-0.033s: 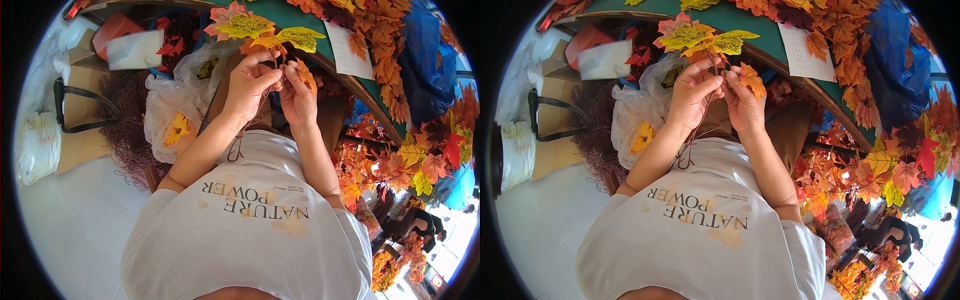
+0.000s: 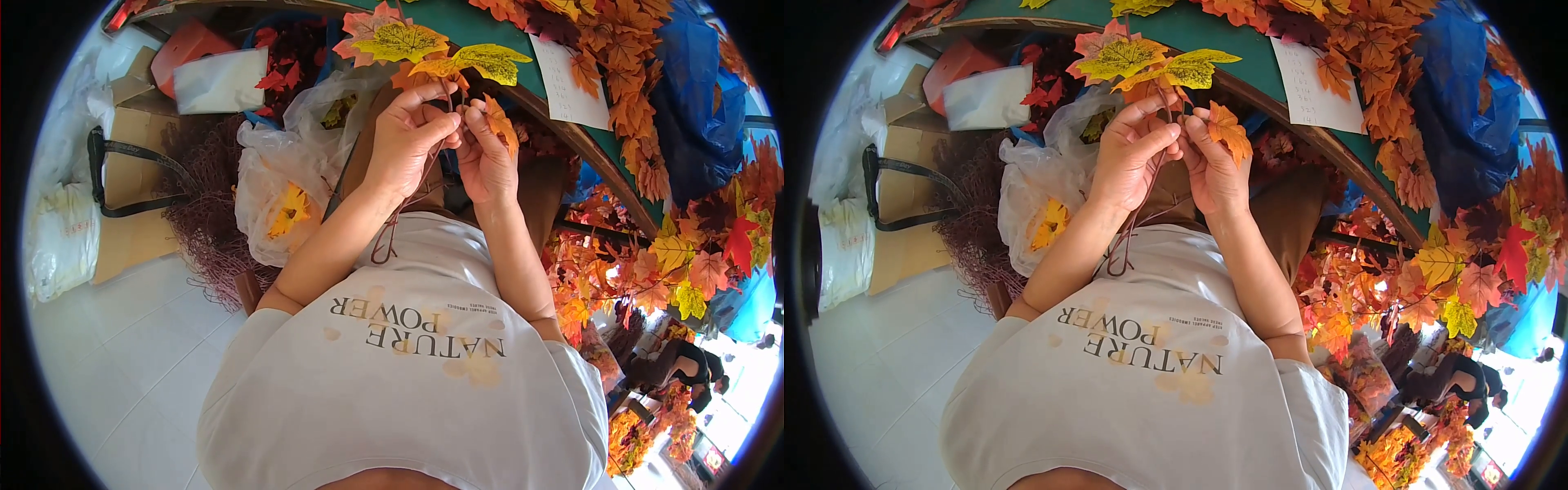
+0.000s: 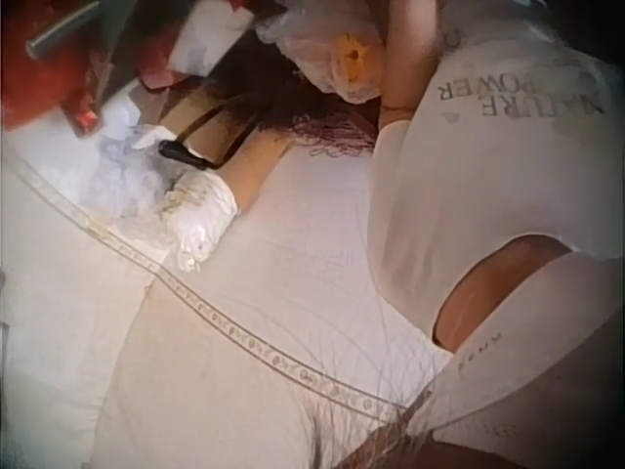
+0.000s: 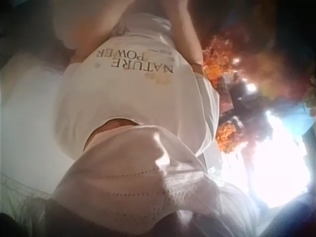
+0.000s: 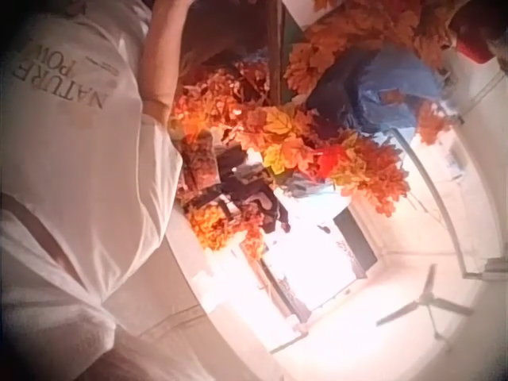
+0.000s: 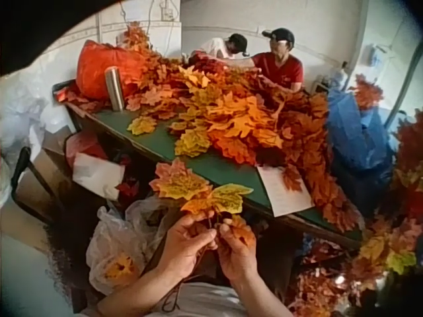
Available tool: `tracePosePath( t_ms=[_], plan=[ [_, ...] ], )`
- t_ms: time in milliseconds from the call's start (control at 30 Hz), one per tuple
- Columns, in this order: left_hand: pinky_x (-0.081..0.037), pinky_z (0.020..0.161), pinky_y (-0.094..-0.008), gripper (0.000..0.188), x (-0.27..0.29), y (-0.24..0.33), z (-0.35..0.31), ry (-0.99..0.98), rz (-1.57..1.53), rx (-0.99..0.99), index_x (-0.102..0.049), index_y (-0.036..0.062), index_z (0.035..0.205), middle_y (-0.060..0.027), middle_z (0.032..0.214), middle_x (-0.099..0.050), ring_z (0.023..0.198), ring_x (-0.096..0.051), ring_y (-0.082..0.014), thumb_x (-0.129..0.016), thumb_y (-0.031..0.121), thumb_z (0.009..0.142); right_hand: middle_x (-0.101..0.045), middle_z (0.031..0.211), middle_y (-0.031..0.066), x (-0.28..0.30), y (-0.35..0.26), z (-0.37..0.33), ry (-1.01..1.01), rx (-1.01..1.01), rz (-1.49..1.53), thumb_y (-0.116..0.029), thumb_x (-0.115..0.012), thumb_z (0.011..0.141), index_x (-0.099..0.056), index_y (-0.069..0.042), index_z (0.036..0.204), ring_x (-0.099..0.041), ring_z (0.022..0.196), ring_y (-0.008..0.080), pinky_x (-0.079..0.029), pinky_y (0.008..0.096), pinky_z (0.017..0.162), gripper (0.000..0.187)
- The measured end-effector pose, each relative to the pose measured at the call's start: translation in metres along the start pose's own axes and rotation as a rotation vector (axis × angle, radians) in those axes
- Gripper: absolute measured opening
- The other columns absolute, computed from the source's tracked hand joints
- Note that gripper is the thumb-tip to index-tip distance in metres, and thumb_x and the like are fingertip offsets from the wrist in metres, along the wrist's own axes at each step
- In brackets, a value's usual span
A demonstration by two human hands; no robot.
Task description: The person assembles artificial maple leaf garlands by hand, twisting individual artificial leaves onto stems.
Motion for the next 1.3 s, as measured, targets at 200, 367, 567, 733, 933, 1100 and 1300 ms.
tracePosePath(
  t_ms=[200, 367, 567, 733, 933, 1100, 1300],
  plan=[
    [-0.051, 0.062, -0.0254, 0.031, -0.002, 0.001, -0.002, 0.009, 0.0, -0.02, -0.056, -0.0023, 0.109, -0.0072, 0.073, -0.062, 0.064, -0.059, -0.0137, -0.063, -0.006, 0.079, -0.061, 0.093, 0.0057, -0.003, -0.009, -0.006, -0.002, 0.116, -0.102, -0.002, -0.064, 0.083, -0.054, -0.003, 0.103, -0.063, 0.08, 0.0138, -0.056, 0.0261, 0.072, 0.022],
    [-0.052, 0.063, -0.026, 0.026, -0.004, 0.0, -0.002, -0.038, 0.077, -0.02, -0.056, 0.0007, 0.106, -0.0041, 0.08, -0.06, 0.067, -0.06, -0.0125, -0.062, -0.003, 0.081, -0.061, 0.093, 0.0062, -0.007, -0.017, -0.009, -0.056, 0.155, -0.216, 0.0, -0.064, 0.082, -0.054, -0.002, 0.101, -0.062, 0.077, 0.0138, -0.053, 0.0271, 0.067, 0.021],
    [-0.052, 0.067, -0.0284, 0.015, 0.008, -0.012, 0.004, -0.055, -0.009, -0.001, -0.057, 0.0021, 0.099, -0.0059, 0.083, -0.061, 0.073, -0.061, -0.0153, -0.059, -0.001, 0.085, -0.061, 0.095, 0.0084, -0.015, -0.023, -0.012, -0.11, 0.281, -0.603, 0.0, -0.062, 0.084, -0.055, 0.0, 0.101, -0.061, 0.079, 0.0144, -0.051, 0.0274, 0.072, 0.019],
    [-0.053, 0.073, -0.0259, 0.009, 0.023, -0.003, 0.012, 0.04, -0.122, -0.041, -0.058, 0.0051, 0.094, -0.0061, 0.089, -0.063, 0.078, -0.063, -0.0153, -0.061, 0.006, 0.086, -0.055, 0.117, 0.013, -0.017, 0.001, -0.02, -0.142, 0.335, -0.456, -0.01, -0.057, 0.09, -0.036, 0.002, 0.127, -0.056, 0.101, 0.0165, -0.049, 0.0299, 0.085, 0.044],
    [-0.054, 0.073, -0.0247, 0.011, 0.038, 0.034, 0.015, 0.203, 0.001, -0.205, -0.058, 0.0059, 0.091, -0.0045, 0.085, -0.064, 0.079, -0.064, -0.0145, -0.065, 0.007, 0.083, -0.063, 0.09, 0.0068, -0.023, 0.029, -0.035, -0.266, -0.04, -0.709, -0.016, -0.054, 0.093, -0.054, 0.003, 0.114, -0.059, 0.075, 0.0104, -0.05, 0.0218, 0.069, 0.028],
    [-0.052, 0.071, -0.0235, 0.013, 0.035, 0.031, 0.012, 0.2, -0.038, -0.188, -0.059, 0.0062, 0.092, -0.0028, 0.082, -0.062, 0.077, -0.062, -0.0138, -0.067, 0.007, 0.081, -0.06, 0.074, 0.0031, -0.024, 0.0, -0.032, -0.247, 0.058, -0.648, -0.011, -0.057, 0.091, -0.059, 0.003, 0.103, -0.053, 0.063, 0.0039, -0.042, 0.0175, 0.054, 0.019],
    [-0.05, 0.074, -0.0271, 0.012, 0.019, -0.004, 0.007, 0.122, -0.138, -0.02, -0.06, 0.0067, 0.094, -0.0035, 0.086, -0.062, 0.081, -0.06, -0.0134, -0.062, 0.016, 0.086, -0.057, 0.077, 0.0061, -0.033, -0.043, -0.031, -0.091, 0.773, -1.148, -0.005, -0.065, 0.08, -0.065, -0.002, 0.096, -0.053, 0.059, 0.012, -0.043, 0.0233, 0.052, 0.015]
  ],
)
Point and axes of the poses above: each hand's wrist, its own z-axis towards the middle knuckle, its own x-axis out of the back of the hand, y = z × x, the point moved 8 cm from there along z, towards the middle knuckle
